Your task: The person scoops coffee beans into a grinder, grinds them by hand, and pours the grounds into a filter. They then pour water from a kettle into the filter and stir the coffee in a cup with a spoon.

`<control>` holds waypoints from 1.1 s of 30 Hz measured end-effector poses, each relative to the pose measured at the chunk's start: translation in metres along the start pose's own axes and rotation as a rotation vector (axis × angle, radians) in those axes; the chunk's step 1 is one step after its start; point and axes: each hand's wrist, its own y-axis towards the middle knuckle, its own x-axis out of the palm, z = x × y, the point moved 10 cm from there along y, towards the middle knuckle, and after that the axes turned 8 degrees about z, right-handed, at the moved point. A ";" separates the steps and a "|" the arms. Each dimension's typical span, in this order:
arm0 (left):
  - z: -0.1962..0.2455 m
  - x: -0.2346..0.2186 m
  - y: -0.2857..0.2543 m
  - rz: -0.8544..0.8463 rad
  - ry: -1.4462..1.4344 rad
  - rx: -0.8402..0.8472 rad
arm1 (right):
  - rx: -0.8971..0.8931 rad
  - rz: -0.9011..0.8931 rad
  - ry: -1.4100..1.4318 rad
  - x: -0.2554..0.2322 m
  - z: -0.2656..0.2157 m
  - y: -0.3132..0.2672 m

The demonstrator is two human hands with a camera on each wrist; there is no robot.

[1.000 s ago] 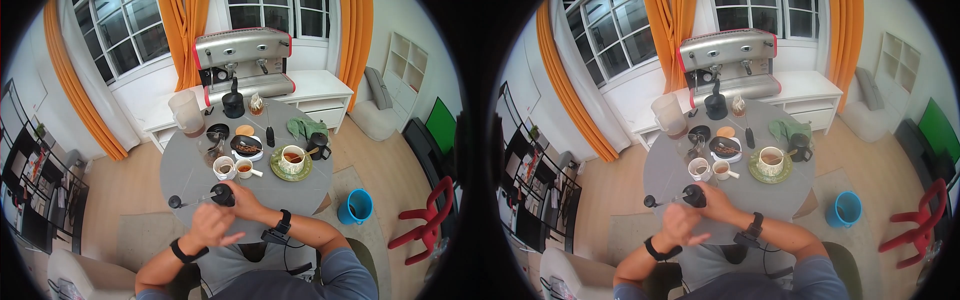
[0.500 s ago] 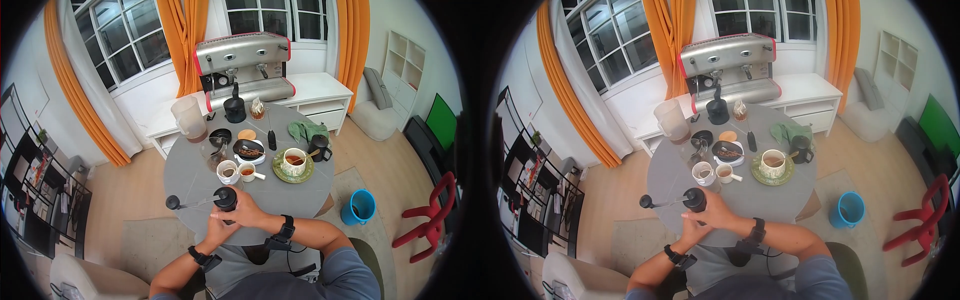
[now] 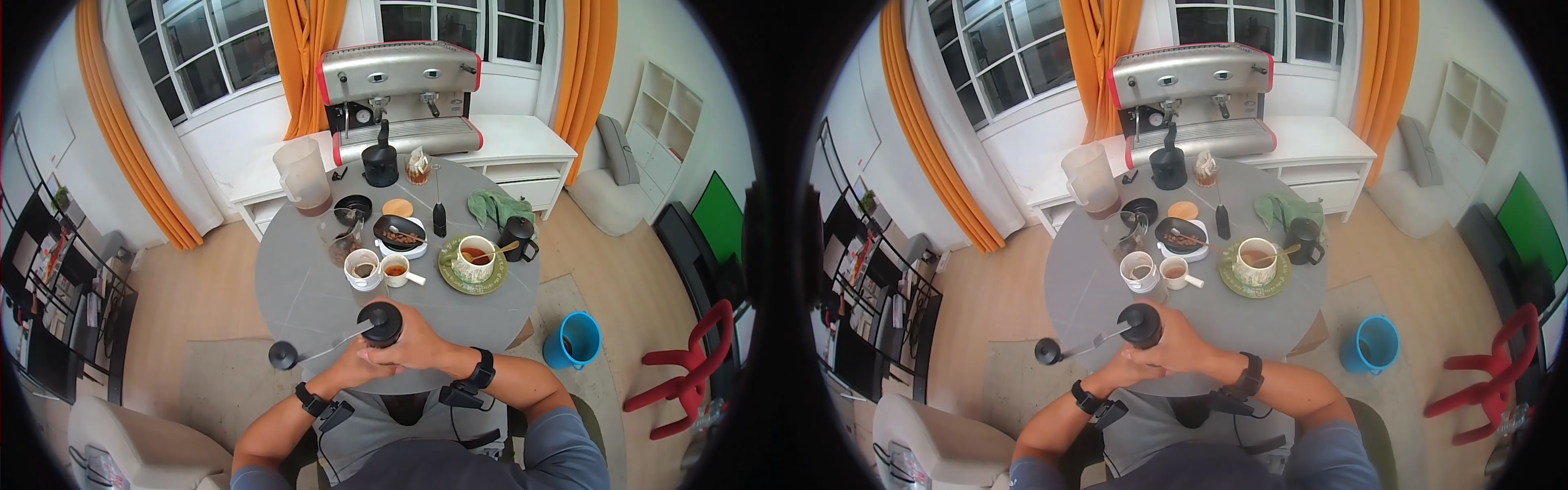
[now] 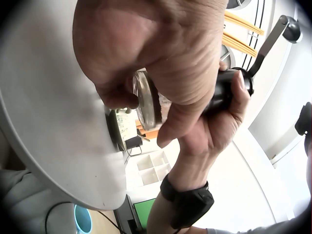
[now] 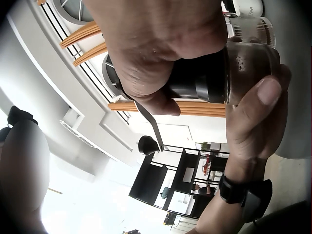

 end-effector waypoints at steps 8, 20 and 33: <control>-0.023 0.004 -0.011 0.017 -0.356 -0.105 | 0.037 0.071 0.115 -0.007 0.014 0.000; -0.019 0.011 -0.003 0.070 -0.251 -0.118 | 0.037 0.111 0.098 -0.012 0.017 -0.003; -0.005 0.009 0.004 0.244 -0.128 0.047 | 0.011 0.130 0.132 -0.015 0.016 0.000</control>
